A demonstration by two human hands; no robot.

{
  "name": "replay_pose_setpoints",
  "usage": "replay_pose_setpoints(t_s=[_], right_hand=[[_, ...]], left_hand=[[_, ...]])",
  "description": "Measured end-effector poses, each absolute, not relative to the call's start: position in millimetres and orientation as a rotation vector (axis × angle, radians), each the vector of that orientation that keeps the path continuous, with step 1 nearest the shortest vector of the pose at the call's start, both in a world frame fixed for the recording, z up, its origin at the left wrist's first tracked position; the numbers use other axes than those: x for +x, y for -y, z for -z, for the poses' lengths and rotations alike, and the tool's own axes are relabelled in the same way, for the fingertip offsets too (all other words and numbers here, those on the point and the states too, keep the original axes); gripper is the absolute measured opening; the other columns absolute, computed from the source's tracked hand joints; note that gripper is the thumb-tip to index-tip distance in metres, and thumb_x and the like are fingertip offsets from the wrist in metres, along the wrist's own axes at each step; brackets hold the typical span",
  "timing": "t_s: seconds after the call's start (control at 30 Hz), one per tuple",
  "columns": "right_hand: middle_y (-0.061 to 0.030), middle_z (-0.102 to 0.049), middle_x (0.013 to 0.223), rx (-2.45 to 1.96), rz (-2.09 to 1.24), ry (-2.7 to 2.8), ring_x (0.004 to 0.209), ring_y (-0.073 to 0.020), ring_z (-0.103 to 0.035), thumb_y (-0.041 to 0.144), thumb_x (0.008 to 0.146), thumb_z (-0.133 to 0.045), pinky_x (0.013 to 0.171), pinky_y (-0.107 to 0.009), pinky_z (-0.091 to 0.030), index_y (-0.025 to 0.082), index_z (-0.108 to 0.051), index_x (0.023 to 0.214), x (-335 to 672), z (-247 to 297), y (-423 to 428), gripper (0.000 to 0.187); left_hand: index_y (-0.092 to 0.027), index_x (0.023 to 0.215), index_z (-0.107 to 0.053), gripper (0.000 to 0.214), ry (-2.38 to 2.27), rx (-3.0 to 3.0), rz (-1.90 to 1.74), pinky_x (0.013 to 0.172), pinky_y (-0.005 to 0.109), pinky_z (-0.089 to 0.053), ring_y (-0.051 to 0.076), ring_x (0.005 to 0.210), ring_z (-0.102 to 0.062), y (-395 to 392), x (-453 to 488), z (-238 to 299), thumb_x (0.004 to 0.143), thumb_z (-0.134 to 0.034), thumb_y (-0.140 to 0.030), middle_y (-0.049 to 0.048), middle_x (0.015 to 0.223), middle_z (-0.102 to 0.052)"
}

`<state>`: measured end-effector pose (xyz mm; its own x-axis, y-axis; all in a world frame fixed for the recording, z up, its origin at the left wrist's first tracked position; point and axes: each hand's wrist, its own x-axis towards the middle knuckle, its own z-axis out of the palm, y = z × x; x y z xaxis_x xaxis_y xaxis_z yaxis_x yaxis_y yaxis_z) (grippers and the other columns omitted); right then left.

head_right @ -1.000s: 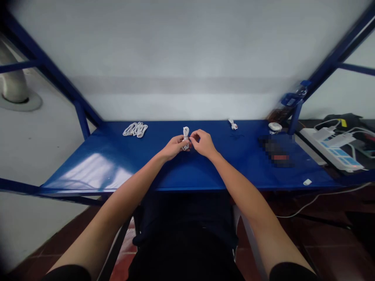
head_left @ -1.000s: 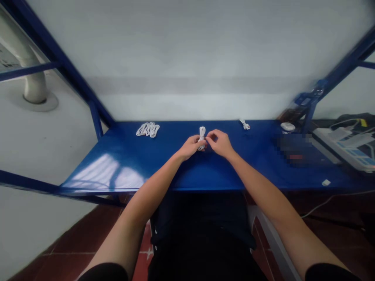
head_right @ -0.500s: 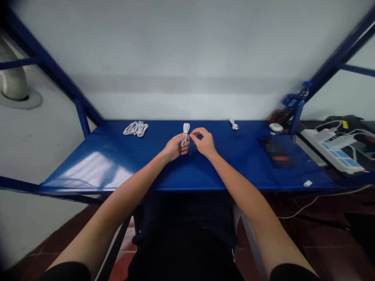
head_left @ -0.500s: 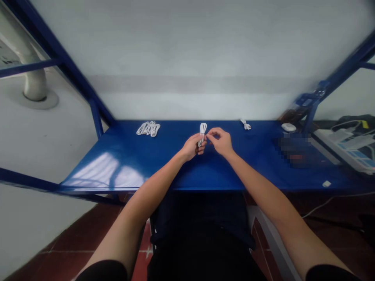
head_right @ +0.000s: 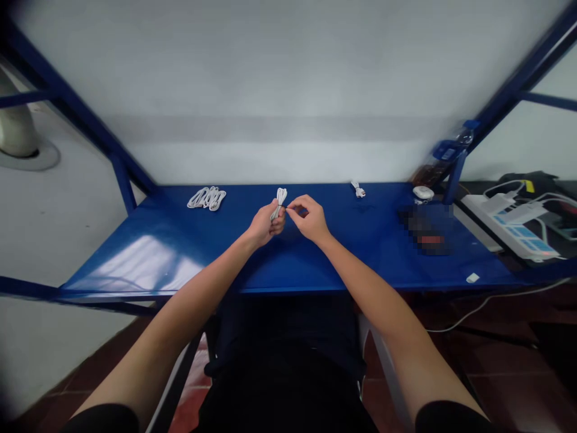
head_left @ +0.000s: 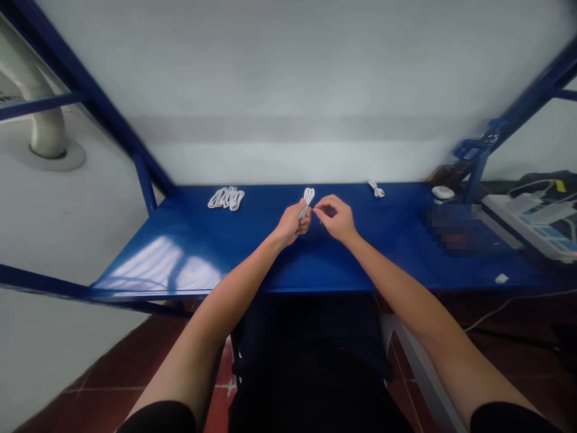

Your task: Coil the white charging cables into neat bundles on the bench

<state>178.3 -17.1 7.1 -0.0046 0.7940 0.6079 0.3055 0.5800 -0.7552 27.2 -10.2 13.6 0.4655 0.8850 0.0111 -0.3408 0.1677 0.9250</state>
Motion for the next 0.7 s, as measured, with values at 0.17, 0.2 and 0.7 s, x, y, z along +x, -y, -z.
replay_pose_setpoints(t_s=[0.17,0.2,0.7], right_hand=[[0.0007,-0.059,0.063,-0.96,-0.964,1.431,0.053,-0.014,-0.056,0.05,0.07,-0.074,0.043,-0.028,-0.052,0.019,-0.064,0.082,180,-9,13,0.034],[0.0011,-0.059,0.061,-0.964,-1.021,1.423,0.052,-0.0136,-0.056,0.051,0.069,-0.075,0.043,-0.028,-0.052,0.019,-0.064,0.081,180,-9,13,0.036],[-0.0045,-0.065,0.078,-1.032,-0.407,1.652,0.067,-0.0148,-0.058,0.031,0.078,-0.066,0.059,-0.028,-0.049,0.019,-0.067,0.072,178,-15,23,0.014]], left_hand=[[-0.018,0.069,-0.046,0.049,-0.692,1.258,-1.038,0.039,0.018,-0.016,0.004,0.038,-0.023,6,24,-10,0.086,-0.051,-0.064,-0.0091,0.049,-0.029],[-0.018,0.068,-0.045,0.05,-0.718,1.312,-1.047,0.04,0.019,-0.017,0.004,0.039,-0.023,5,24,-9,0.086,-0.05,-0.065,-0.0089,0.049,-0.029],[-0.018,0.066,-0.044,0.044,-0.981,1.84,-1.292,0.054,0.024,-0.031,0.009,0.055,-0.038,-3,25,7,0.096,-0.038,-0.049,-0.0028,0.06,-0.044]])
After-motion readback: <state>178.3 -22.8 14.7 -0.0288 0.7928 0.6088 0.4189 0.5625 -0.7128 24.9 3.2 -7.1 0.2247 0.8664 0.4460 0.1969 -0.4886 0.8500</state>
